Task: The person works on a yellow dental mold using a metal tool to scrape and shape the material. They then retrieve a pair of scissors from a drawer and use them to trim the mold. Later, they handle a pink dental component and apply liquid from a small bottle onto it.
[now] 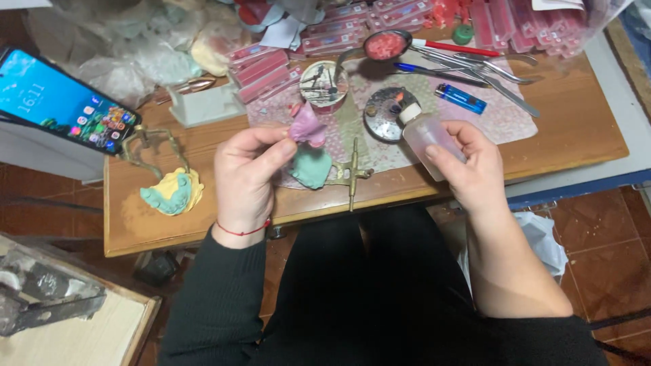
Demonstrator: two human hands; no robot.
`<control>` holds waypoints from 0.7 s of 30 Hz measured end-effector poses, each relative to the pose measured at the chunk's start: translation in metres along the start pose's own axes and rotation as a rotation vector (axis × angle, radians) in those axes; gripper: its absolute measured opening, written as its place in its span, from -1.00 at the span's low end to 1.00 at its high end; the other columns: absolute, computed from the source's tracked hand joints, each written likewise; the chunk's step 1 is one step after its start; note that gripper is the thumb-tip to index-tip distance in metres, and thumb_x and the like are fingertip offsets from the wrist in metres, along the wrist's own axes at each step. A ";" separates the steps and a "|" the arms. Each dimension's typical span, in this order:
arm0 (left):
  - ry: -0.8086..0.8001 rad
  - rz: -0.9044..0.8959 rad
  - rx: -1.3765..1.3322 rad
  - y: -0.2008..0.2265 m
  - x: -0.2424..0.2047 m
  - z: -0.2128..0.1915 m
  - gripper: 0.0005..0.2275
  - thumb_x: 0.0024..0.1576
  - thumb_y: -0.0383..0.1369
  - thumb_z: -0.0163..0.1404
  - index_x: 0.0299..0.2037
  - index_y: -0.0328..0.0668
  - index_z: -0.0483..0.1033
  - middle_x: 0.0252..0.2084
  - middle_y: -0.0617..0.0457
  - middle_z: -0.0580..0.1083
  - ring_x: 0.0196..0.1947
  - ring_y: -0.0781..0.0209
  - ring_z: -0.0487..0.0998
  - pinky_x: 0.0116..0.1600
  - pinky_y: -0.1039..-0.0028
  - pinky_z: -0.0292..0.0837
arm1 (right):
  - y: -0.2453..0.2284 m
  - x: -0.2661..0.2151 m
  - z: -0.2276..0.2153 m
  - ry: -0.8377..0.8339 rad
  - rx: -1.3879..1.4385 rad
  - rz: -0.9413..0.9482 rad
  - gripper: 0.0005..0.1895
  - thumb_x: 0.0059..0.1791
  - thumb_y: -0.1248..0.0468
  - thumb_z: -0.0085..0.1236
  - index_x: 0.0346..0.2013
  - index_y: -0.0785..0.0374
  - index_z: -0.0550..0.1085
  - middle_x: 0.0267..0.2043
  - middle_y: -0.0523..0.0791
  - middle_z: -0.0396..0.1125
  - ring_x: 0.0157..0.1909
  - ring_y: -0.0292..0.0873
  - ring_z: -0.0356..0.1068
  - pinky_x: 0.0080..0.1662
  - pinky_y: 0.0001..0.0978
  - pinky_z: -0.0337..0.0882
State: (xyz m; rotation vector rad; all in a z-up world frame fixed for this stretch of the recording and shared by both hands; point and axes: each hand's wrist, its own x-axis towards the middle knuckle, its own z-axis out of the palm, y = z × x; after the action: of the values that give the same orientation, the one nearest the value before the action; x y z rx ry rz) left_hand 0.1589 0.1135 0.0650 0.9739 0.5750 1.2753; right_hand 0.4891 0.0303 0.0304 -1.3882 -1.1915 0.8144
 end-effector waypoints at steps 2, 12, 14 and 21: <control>0.003 0.004 -0.004 -0.003 0.002 -0.001 -0.87 0.16 -0.62 0.19 -0.12 -0.41 0.61 -0.12 -0.01 0.60 -0.19 0.34 0.58 -0.03 0.57 0.48 | 0.002 0.002 0.002 -0.013 0.007 0.007 -0.61 0.01 0.24 0.26 0.06 0.38 0.48 -0.08 -0.16 0.45 -0.07 -0.36 0.39 0.01 -0.52 0.41; -0.001 -0.012 -0.036 -0.010 0.009 -0.007 -0.88 0.17 -0.61 0.17 -0.12 -0.41 0.61 -0.16 -0.01 0.61 -0.21 0.32 0.59 -0.04 0.55 0.51 | 0.003 0.002 0.004 0.021 0.141 0.070 -0.62 0.04 0.20 0.22 0.07 0.36 0.47 -0.08 -0.15 0.45 -0.14 -0.36 0.38 -0.06 -0.53 0.38; 0.016 -0.020 -0.028 -0.010 0.010 -0.006 -0.88 0.17 -0.61 0.17 -0.11 -0.42 0.60 -0.17 -0.01 0.61 -0.21 0.32 0.59 -0.05 0.55 0.51 | 0.006 0.001 0.002 -0.004 0.150 0.057 -0.63 0.05 0.20 0.22 0.07 0.36 0.47 -0.06 -0.14 0.45 -0.11 -0.36 0.39 -0.02 -0.53 0.39; -0.031 0.010 0.026 -0.009 0.011 -0.010 -0.87 0.22 -0.53 0.14 -0.07 -0.44 0.59 -0.20 -0.03 0.61 -0.22 0.27 0.63 -0.07 0.51 0.56 | 0.030 -0.001 -0.009 -0.057 0.203 -0.025 -0.66 0.14 0.21 0.24 0.08 0.39 0.45 0.01 -0.09 0.45 -0.04 -0.31 0.43 0.13 -0.47 0.42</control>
State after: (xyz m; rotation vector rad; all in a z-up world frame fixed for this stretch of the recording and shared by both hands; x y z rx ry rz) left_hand 0.1576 0.1275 0.0541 1.0179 0.5645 1.2617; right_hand 0.5036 0.0293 0.0026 -1.1887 -1.1343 0.9358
